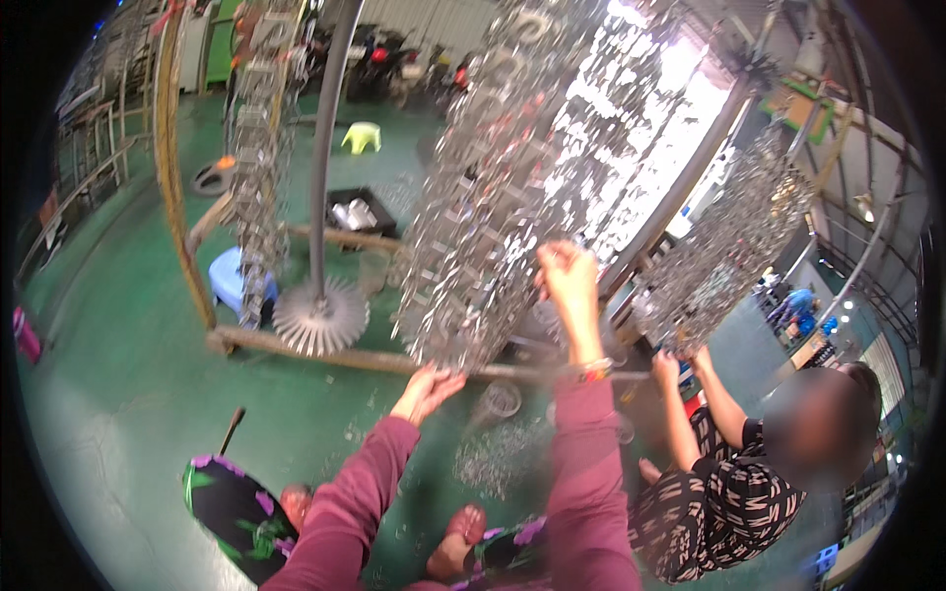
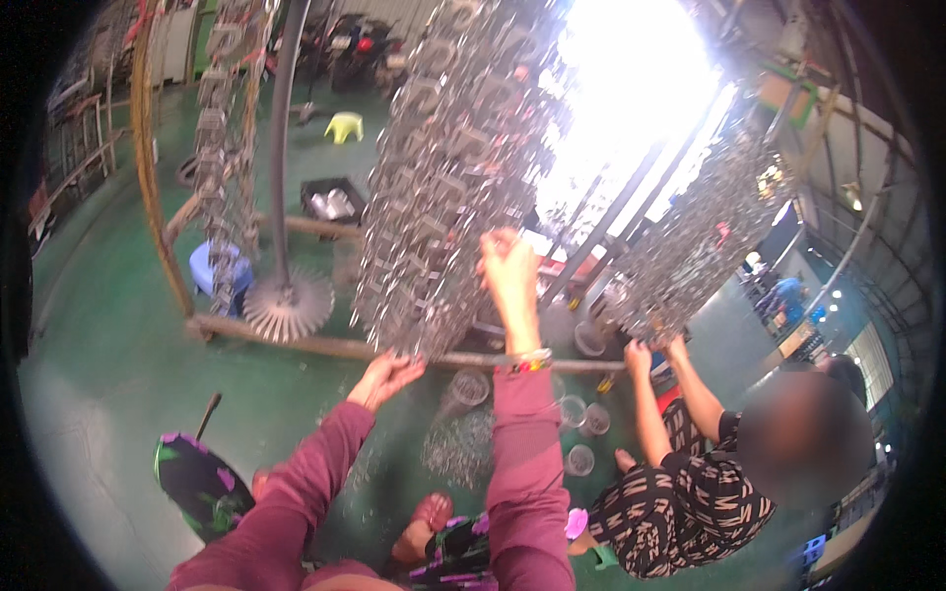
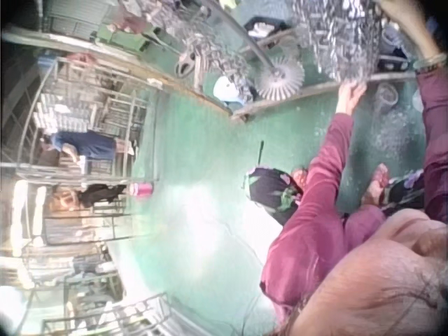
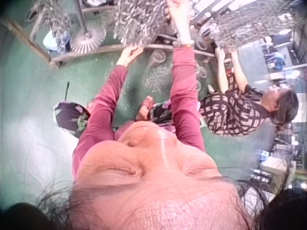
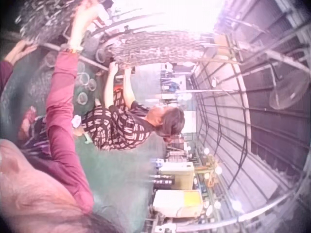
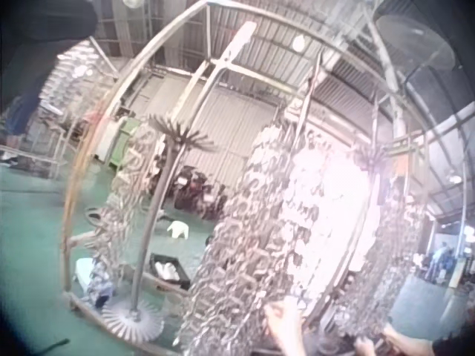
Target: The person sits on the floor and repeatedly picks up small metal hooks and wire pieces, then attaches them to a vertical metal rack. The person handles the hooks one at a time and secures them onto the rack structure.
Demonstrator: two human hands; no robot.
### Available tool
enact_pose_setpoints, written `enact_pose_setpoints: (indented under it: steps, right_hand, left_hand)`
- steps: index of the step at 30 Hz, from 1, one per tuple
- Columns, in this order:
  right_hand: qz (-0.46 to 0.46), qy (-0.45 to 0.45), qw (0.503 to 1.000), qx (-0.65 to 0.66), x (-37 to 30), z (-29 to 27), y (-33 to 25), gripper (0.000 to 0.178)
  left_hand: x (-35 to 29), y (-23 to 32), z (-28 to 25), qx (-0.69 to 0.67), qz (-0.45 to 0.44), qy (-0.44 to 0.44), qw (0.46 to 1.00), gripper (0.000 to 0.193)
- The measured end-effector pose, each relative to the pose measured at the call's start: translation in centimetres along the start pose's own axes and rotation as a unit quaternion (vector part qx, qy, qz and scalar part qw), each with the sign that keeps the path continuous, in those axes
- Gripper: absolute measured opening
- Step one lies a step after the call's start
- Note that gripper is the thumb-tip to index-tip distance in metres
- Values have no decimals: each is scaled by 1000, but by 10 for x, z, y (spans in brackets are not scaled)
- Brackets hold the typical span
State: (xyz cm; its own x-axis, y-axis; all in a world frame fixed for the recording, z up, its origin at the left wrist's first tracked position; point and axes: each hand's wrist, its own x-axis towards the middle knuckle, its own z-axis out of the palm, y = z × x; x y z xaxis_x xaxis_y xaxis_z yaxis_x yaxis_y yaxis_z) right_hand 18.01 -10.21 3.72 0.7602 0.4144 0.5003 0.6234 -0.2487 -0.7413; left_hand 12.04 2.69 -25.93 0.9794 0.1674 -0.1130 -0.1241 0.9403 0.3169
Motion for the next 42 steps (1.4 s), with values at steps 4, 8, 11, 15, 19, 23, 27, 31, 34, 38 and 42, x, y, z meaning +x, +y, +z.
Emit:
enact_pose_setpoints:
  steps: [4, 8, 11, 15, 19, 23, 27, 31, 34, 38, 42]
  right_hand:
    - [-95, 125, 984, -83, -33, 9, 4, 26]
    - [15, 56, 998, -3, -102, 5, -5, 25]
    - [95, -55, 994, -24, -131, 33, 43, 27]
    - [125, -84, 987, -58, -139, 64, 83, 35]
    - [83, -52, 965, -243, -129, 92, 103, 47]
    - [102, -24, 967, -233, -125, 102, 116, 36]
    - [97, -29, 959, -264, -129, 98, 121, 22]
    - [80, -62, 959, -266, -127, 85, 128, 19]
    - [63, -76, 956, -277, -124, 73, 138, 20]
    - [67, -91, 953, -280, -119, 64, 142, 21]
    - [75, -91, 952, -281, -112, 60, 151, 21]
  left_hand:
    - [-9, 3, -32, 6, 34, -23, 999, 49]
    - [-5, -19, -2, -25, 21, 18, 999, 71]
    - [-6, -27, -3, -56, 37, 38, 997, 78]
    - [0, -34, -2, -72, 54, 55, 994, 78]
    - [-4, -39, 9, -81, 78, 73, 991, 74]
    - [-1, -44, 10, -92, 83, 84, 989, 67]
    - [-7, -44, 10, -88, 86, 89, 988, 55]
    - [0, -50, 1, -35, 111, 48, 992, 37]
    - [1, -57, 7, -45, 113, 59, 991, 30]
    - [10, -60, 7, -59, 107, 68, 990, 37]
    - [13, -65, 13, -74, 115, 82, 987, 48]
